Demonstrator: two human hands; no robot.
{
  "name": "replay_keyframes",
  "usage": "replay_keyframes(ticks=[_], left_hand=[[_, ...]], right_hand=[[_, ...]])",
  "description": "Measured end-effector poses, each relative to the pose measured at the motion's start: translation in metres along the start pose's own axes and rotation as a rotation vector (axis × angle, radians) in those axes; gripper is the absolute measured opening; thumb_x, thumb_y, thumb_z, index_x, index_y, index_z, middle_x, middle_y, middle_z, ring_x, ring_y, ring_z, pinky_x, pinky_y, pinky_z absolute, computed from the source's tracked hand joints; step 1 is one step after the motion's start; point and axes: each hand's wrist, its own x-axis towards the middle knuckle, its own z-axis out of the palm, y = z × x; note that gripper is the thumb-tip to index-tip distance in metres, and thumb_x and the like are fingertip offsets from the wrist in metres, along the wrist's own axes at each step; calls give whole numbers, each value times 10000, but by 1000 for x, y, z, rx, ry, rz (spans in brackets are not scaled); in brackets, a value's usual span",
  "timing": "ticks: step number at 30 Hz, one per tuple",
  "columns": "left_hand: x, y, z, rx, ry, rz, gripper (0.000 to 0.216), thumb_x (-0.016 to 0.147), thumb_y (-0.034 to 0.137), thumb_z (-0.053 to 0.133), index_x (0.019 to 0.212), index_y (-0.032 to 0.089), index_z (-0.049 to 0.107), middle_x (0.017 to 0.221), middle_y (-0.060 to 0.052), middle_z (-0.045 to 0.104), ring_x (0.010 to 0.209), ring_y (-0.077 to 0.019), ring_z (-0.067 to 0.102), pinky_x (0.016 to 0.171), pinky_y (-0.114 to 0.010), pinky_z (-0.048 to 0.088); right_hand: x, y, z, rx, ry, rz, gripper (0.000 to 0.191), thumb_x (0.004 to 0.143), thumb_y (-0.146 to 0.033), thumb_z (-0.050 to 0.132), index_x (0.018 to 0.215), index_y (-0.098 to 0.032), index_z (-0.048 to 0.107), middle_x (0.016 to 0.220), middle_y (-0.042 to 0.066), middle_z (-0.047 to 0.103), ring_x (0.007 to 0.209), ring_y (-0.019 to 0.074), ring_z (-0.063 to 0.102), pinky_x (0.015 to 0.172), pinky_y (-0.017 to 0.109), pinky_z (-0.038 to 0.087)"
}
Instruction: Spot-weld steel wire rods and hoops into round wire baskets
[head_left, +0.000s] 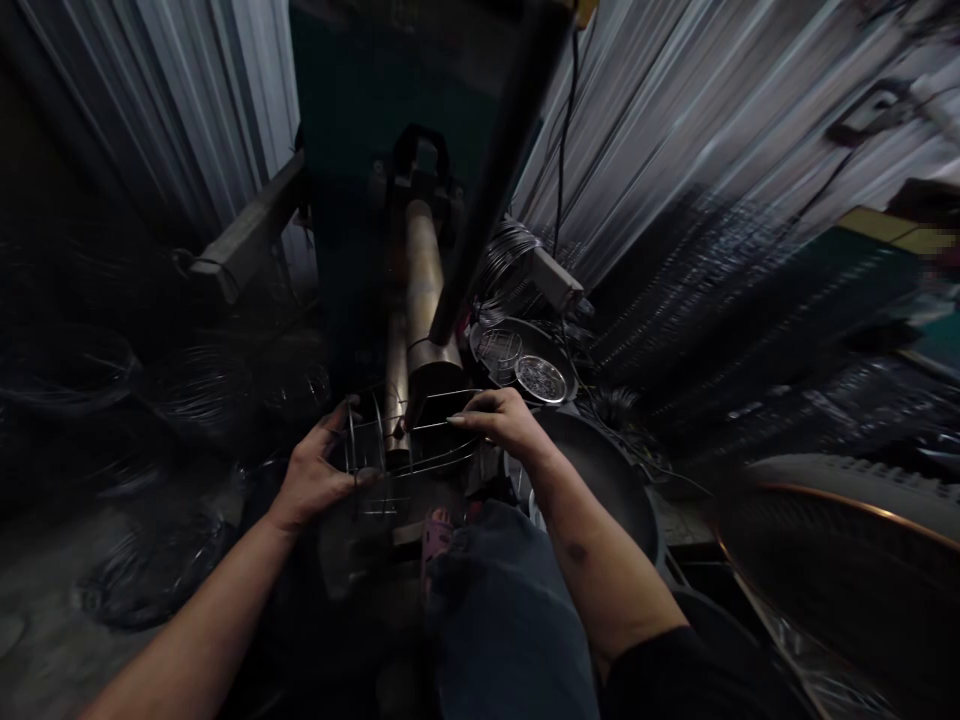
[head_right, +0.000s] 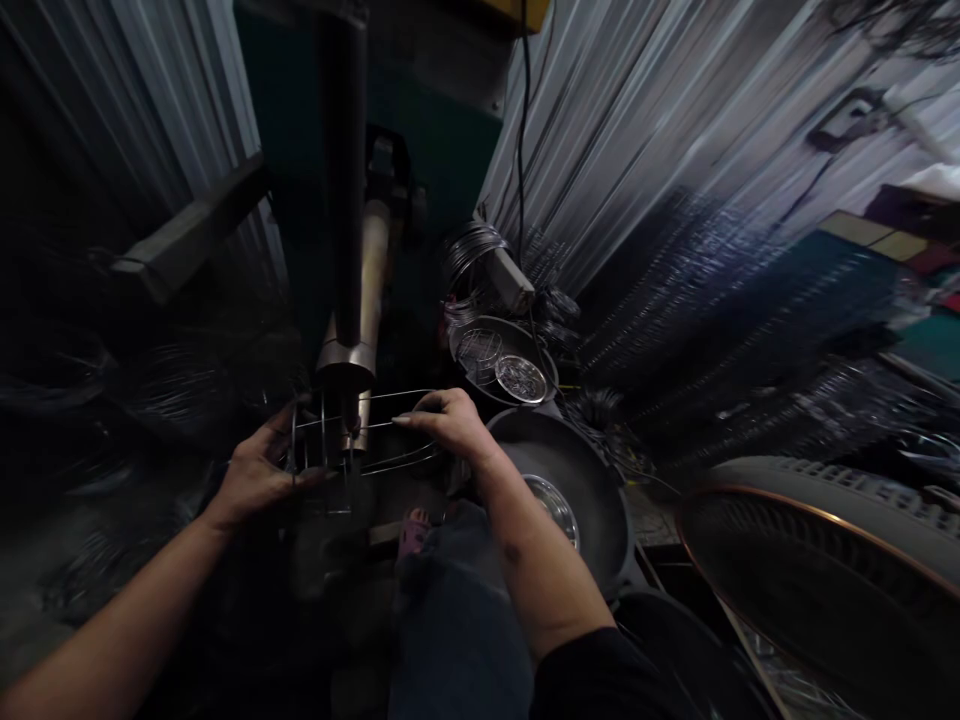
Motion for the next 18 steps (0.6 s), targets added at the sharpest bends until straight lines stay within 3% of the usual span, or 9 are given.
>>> replay_keyframes(ticks=[7,11,18], left_hand=[[0,6,-3,19,12,-100,1022,483,445,856,1381,207,431,1252,-102,599,1126,-314,587,1007,-484,455],[0,8,-1,24,24,-113,1010,478,440,854,1372,207,444,1213,-86,622,1100,-305,602,997,-476,467],[-3,6,2,-26,11,-27,1020,488,407,852,1383,160,430,1309,-146,554,1166,-330,556,1042,-492,413]], right_hand=[[0,12,-4,28,150,-182,275,613,-429,764,637,-163,698,650,8,605,637,142,538,608,253,394],[-1,23,-2,128,245,-190,274,578,-417,789,607,-164,689,610,0,586,603,137,525,584,253,395],[0,28,-2,230,152,-58,246,551,-367,810,570,-157,684,531,-15,563,527,114,478,519,242,343]])
